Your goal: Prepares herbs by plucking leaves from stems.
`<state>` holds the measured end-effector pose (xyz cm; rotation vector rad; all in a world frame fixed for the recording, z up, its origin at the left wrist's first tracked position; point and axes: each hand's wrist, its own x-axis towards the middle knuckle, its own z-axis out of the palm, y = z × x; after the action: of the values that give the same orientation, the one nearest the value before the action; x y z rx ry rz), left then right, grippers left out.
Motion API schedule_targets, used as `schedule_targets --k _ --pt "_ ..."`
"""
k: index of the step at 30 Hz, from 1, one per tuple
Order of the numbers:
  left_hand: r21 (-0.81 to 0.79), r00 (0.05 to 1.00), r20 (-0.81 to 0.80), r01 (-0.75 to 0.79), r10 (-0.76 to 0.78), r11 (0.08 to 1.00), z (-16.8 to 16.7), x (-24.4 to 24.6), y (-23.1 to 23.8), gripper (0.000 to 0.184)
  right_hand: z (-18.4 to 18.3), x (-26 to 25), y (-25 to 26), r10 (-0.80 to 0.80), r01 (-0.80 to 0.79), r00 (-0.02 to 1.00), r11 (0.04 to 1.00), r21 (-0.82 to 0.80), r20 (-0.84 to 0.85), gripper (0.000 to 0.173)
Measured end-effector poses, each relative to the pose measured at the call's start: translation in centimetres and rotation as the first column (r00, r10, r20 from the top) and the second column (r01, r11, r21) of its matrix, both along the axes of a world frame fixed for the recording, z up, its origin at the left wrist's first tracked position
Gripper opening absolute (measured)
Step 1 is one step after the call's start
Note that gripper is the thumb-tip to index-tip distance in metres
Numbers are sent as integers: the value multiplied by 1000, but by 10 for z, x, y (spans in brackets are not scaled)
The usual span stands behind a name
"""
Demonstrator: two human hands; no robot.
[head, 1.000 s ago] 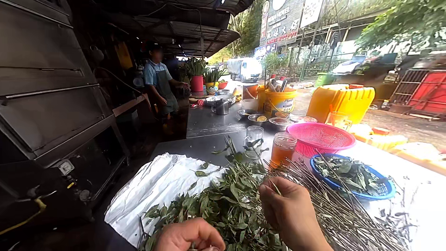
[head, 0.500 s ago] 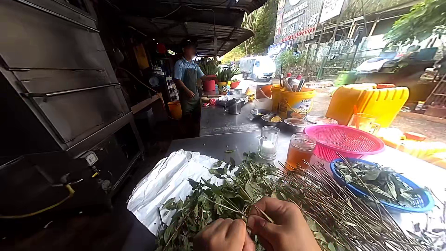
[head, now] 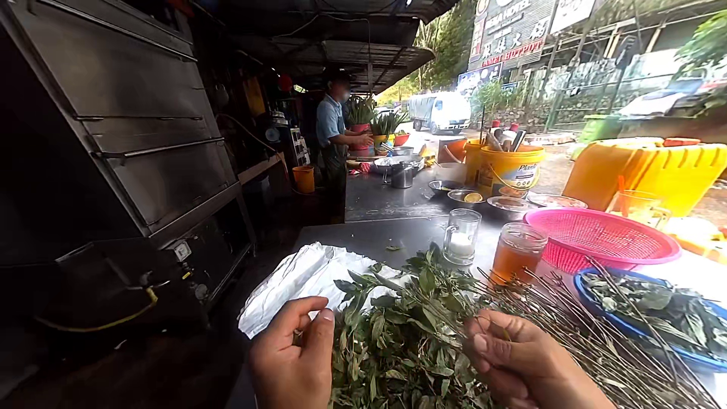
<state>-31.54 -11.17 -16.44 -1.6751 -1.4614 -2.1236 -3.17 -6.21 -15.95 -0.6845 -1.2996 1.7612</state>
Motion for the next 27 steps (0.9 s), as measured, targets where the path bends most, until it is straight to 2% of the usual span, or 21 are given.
schedule_targets --k 2,6,10,15,18,22,25,27 --pt "60 999 49 -3 0 998 3 -5 -2 12 -2 2 3 83 -83 997 997 6 -5 8" --pt "126 983 115 129 -144 984 7 -12 -8 12 -5 3 7 191 -192 981 980 42 24 7" --pt "58 974 -134 194 -185 979 6 -12 -5 12 -6 3 8 227 -229 973 972 51 47 7" --pt "-77 927 -374 -42 10 996 -6 -3 2 13 -7 3 8 291 -293 956 954 65 36 5" --pt "-70 907 -419 -70 35 995 -8 0 5 13 -8 3 8 305 -305 952 950 62 20 4" --pt "-89 902 -428 -104 56 991 -10 9 4 12 -8 2 8 299 -302 953 950 75 42 4" --pt "-67 883 -388 -312 263 948 -14 14 8 16 -8 -2 5 271 -276 960 958 77 67 6" --pt "-97 909 -256 -364 330 926 -13 1 9 15 -7 -2 3 250 -254 966 965 66 60 7"
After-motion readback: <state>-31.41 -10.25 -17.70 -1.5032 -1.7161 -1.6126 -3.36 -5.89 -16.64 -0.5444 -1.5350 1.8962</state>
